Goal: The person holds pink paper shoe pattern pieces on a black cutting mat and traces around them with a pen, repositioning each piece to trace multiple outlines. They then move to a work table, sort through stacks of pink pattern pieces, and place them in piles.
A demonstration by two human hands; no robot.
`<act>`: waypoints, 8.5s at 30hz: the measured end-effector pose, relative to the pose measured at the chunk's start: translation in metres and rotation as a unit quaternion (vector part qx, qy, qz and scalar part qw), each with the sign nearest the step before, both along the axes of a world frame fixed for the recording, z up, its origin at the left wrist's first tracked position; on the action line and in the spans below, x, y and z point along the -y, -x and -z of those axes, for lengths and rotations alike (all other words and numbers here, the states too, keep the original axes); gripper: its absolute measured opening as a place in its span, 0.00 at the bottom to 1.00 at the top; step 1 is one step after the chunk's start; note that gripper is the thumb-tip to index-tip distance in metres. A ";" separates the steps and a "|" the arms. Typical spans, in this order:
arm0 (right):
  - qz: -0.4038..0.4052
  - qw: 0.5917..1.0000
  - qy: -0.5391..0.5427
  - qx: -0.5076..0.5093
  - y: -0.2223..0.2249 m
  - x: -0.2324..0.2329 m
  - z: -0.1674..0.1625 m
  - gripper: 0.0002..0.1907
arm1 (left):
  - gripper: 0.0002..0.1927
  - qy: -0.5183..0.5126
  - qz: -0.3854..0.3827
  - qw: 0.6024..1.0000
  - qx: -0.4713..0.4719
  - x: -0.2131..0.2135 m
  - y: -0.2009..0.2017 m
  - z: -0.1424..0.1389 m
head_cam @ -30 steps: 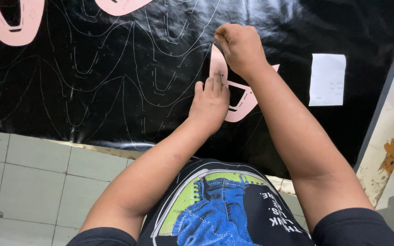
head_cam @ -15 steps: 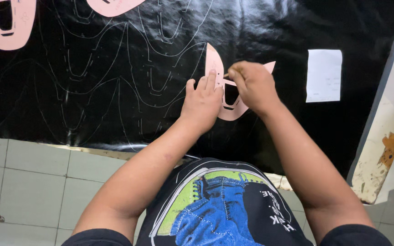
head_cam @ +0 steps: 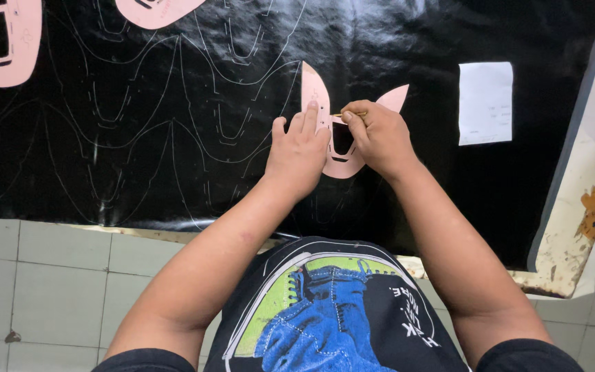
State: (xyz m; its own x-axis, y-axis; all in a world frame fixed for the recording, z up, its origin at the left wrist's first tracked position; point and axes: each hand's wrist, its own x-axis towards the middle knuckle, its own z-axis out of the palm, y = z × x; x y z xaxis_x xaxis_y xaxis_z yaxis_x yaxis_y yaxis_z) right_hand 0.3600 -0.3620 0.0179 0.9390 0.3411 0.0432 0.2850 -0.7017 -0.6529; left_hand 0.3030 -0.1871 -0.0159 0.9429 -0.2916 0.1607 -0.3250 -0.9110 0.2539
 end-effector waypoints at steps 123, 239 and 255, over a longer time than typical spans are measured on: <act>-0.007 0.990 -0.073 0.120 0.019 -0.017 -0.013 0.03 | 0.19 -0.034 -0.006 0.999 0.016 -0.002 -0.002 0.012; 0.004 0.994 0.036 0.101 0.006 0.020 -0.024 0.05 | 0.28 0.020 0.051 0.998 -0.008 -0.003 -0.013 0.007; 0.115 0.993 0.000 0.029 -0.011 0.036 -0.022 0.09 | 0.28 0.004 0.048 0.998 -0.046 0.003 -0.018 -0.005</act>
State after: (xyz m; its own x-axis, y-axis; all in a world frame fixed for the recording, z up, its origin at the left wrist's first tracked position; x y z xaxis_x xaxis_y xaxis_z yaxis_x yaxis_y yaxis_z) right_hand 0.3705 -0.3981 0.0399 0.9881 0.1177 0.0988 0.1537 -0.7522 -0.6408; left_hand 0.3208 -0.1899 -0.0113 0.9220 -0.3794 0.0768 -0.3845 -0.8748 0.2946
